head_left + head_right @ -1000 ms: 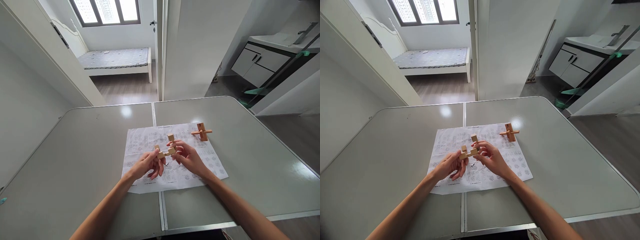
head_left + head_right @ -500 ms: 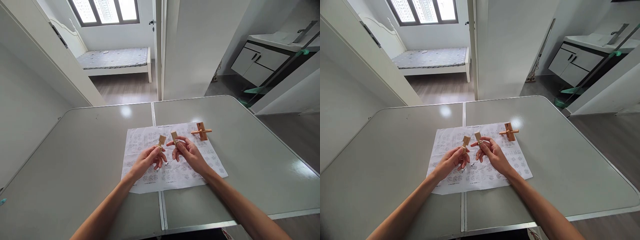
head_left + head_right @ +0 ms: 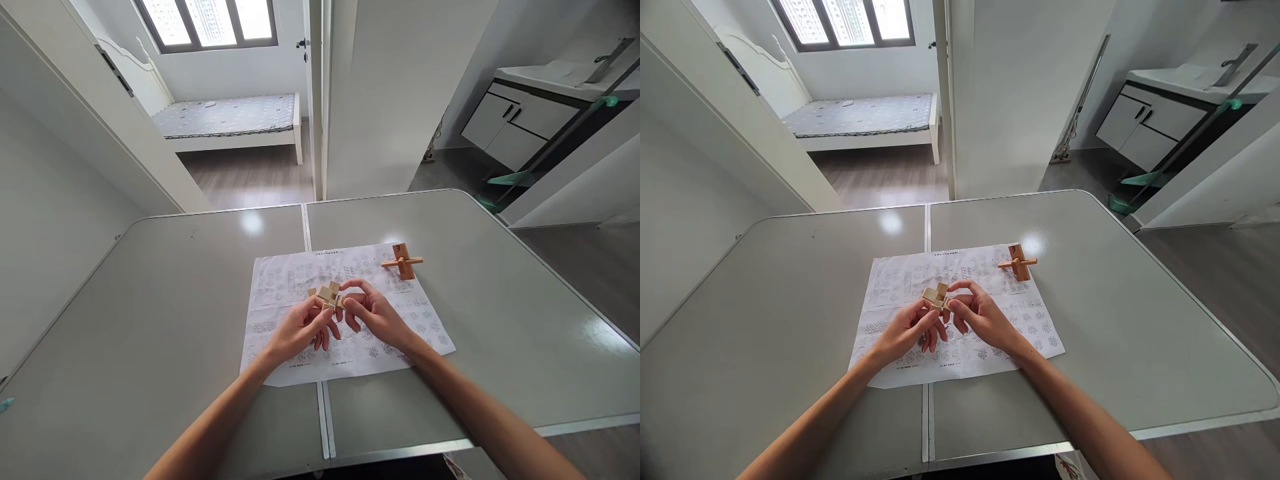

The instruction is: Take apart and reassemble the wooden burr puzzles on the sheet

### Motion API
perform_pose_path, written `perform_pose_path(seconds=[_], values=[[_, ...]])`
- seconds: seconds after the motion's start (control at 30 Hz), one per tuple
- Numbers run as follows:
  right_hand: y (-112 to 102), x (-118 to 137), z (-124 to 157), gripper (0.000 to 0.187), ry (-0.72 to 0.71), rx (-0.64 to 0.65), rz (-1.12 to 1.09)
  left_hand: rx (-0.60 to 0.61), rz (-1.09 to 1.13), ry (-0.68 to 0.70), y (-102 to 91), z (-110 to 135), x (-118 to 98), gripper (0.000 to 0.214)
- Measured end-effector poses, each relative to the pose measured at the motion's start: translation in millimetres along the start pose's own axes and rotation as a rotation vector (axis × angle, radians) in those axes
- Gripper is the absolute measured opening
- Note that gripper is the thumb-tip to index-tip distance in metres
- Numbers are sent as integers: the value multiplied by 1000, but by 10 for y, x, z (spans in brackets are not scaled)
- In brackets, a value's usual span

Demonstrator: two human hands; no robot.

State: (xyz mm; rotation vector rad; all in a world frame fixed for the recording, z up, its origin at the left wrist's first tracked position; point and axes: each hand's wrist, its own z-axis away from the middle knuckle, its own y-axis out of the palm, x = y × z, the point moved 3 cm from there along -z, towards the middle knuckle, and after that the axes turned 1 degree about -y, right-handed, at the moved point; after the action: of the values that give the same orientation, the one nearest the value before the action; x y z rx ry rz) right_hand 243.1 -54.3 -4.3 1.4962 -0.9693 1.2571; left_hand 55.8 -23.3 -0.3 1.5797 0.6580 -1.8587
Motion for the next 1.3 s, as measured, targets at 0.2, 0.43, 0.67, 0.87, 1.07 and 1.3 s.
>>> perform_pose_path(seconds=[0.2,0.43,0.67,0.87,1.07,1.3], values=[[-1,23,3,46,20,10,-14,15,-37,21,6,8,39,40],[-7,25,2,50,41,21,-7,24,-83,27,40,16,3,41],[-20,28,2,47,47,55,-17,31,-76,42,52,29,-44,38],[-49,16,0,45,67,30,-52,56,-72,50,35,39,-3,36],[-35,10,0,37,137,35,-141,38,-171,72,59,51,-2,30],[-31,24,1,34,191,60,-169,-18,-293,129,97,75,-81,24]])
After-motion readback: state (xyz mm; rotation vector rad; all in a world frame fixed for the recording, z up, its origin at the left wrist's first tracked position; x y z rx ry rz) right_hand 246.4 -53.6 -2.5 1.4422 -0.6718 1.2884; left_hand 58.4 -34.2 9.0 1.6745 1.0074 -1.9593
